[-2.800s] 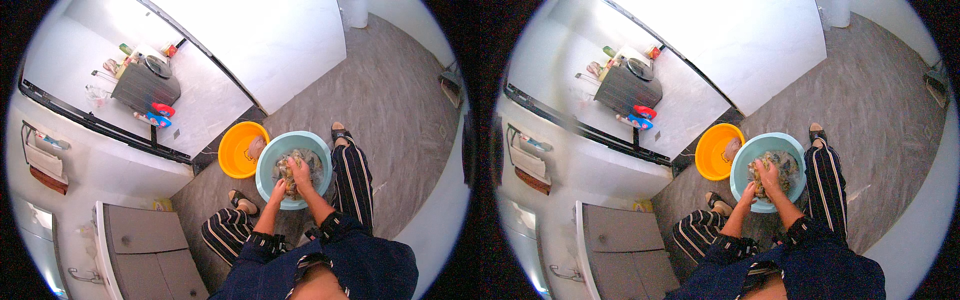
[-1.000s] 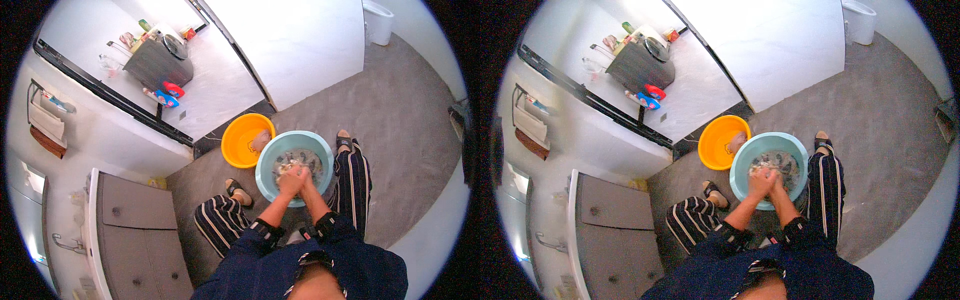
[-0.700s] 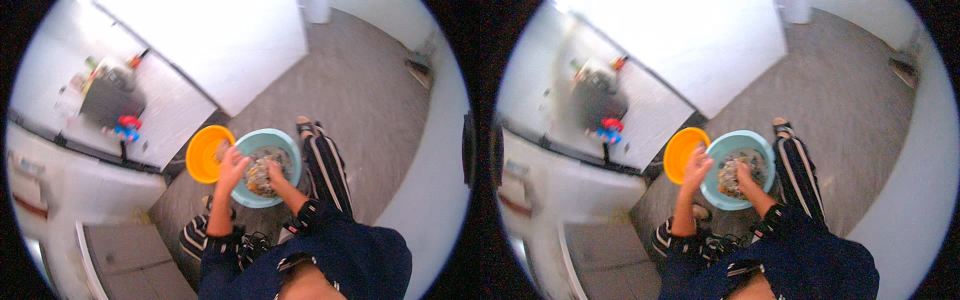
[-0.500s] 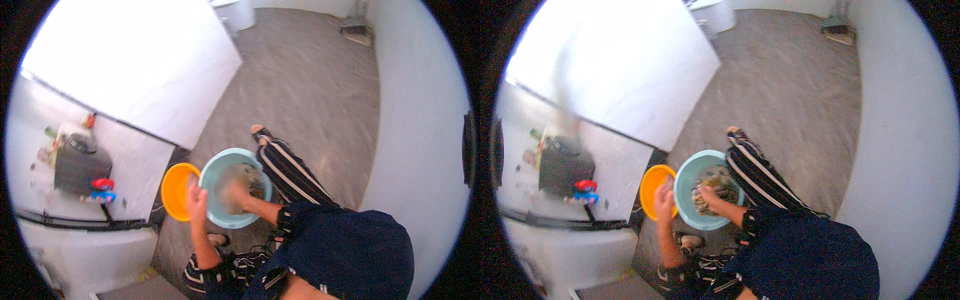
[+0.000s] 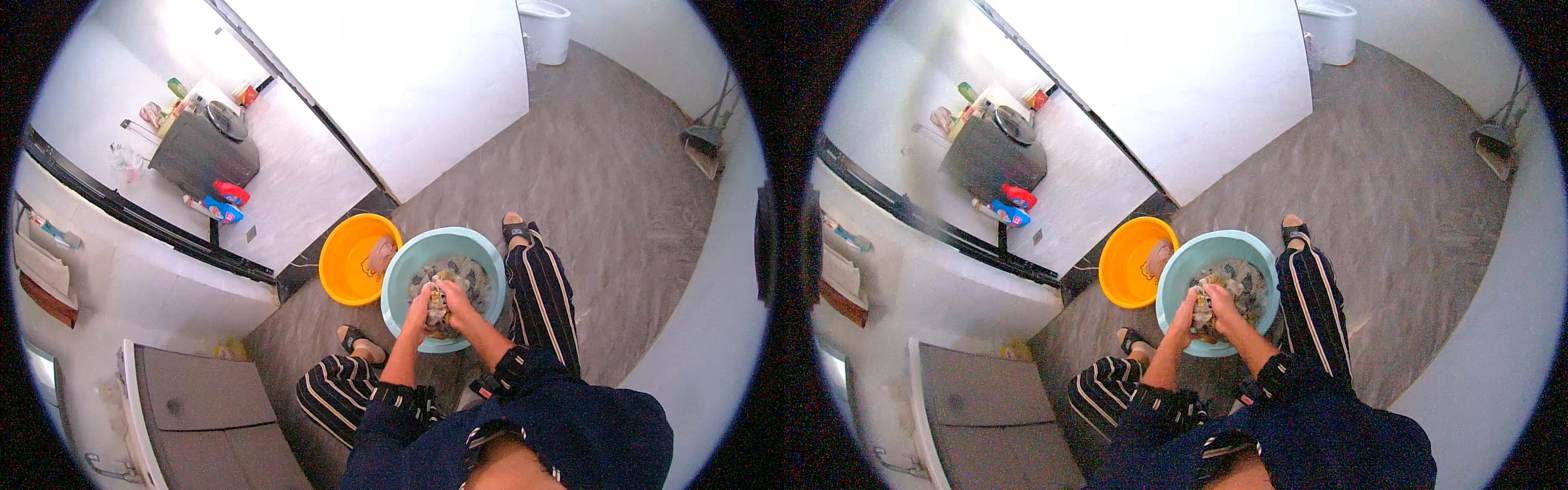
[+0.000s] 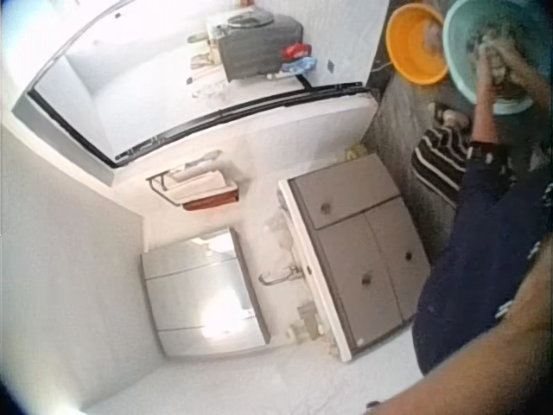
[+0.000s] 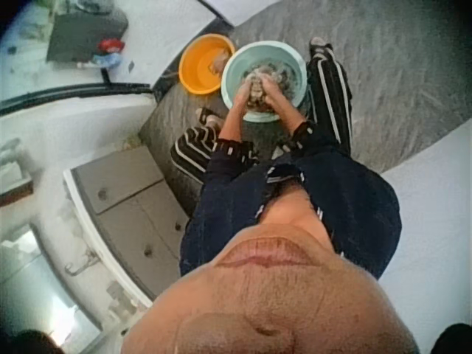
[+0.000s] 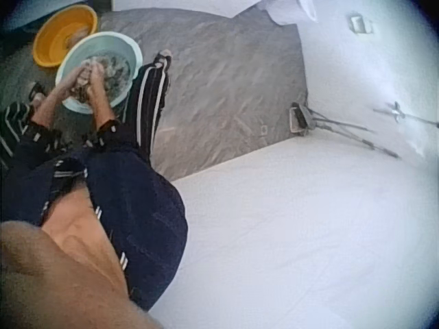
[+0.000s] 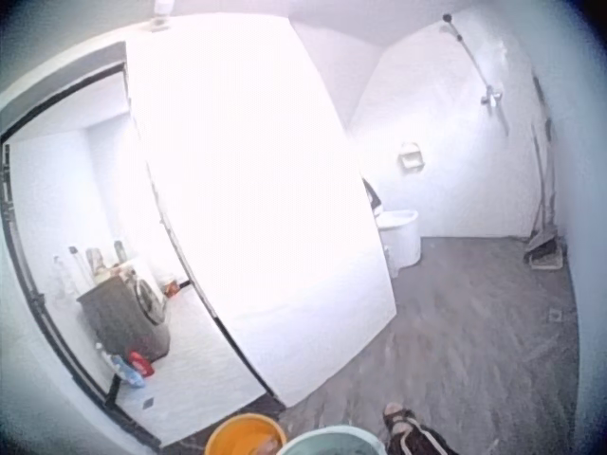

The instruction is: The person washes laundry by hand in a blue basin, scrubbing and wringing out the clothes one at a time before placing them into a yellow basin.

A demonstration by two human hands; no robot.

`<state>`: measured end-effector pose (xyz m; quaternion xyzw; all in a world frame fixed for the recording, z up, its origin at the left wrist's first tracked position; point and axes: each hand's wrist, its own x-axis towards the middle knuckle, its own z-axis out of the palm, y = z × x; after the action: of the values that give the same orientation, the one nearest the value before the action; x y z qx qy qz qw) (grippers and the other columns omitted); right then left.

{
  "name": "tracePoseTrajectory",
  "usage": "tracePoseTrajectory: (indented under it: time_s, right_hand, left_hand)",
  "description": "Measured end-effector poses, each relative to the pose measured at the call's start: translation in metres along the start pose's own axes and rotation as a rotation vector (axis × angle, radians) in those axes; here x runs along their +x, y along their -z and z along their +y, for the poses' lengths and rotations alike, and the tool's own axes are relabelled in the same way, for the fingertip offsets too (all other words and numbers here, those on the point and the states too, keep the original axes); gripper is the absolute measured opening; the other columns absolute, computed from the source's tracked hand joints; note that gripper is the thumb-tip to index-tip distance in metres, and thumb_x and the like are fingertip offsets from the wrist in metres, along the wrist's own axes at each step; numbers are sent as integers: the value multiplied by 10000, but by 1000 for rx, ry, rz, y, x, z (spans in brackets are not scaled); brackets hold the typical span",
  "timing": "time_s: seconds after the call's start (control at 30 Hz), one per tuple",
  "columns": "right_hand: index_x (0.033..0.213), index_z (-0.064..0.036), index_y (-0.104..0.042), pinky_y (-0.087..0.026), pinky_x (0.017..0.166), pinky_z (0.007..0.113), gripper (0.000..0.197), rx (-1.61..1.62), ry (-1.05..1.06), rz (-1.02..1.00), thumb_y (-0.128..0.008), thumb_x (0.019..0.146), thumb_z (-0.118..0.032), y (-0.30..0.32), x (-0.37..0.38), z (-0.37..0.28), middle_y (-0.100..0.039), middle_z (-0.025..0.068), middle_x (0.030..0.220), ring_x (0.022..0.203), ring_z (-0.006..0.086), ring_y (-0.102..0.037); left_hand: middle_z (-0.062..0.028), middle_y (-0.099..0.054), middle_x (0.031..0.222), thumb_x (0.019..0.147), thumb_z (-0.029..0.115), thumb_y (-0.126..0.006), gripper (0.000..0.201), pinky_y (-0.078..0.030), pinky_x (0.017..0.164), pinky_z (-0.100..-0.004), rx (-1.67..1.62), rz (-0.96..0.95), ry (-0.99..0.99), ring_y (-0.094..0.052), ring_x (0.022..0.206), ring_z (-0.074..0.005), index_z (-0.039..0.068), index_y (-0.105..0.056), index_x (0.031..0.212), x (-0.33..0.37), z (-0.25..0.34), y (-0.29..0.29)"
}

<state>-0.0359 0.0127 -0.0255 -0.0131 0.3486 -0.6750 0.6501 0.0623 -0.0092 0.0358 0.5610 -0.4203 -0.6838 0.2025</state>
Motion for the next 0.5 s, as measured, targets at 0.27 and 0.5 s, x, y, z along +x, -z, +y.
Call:
tracePoseTrajectory:
  time_s: [0.27, 0.5]
  right_hand:
    - [967, -49, -565, -525, 687, 366, 172, 5, -48, 187, -540, 886, -199, 13, -4, -11, -611, 70, 887, 785, 201, -621]
    - [955, -48, -547, -454, 755, 374, 198, -172, -38, 446, -536, 879, -231, 12, -13, -2, -578, 54, 868, 814, 186, -550]
  left_hand:
    - [-70, -574, 999, 876, 258, -570, 292, -466, 779, -365, -132, 209, -374, -556, 934, -207, 48, -562, 1080, -22, 86, 18]
    - [-88, -593, 1032, 943, 241, -419, 324, -434, 878, -362, -1002, -529, -1016, -568, 967, -210, 13, -510, 1154, -297, 272, -35]
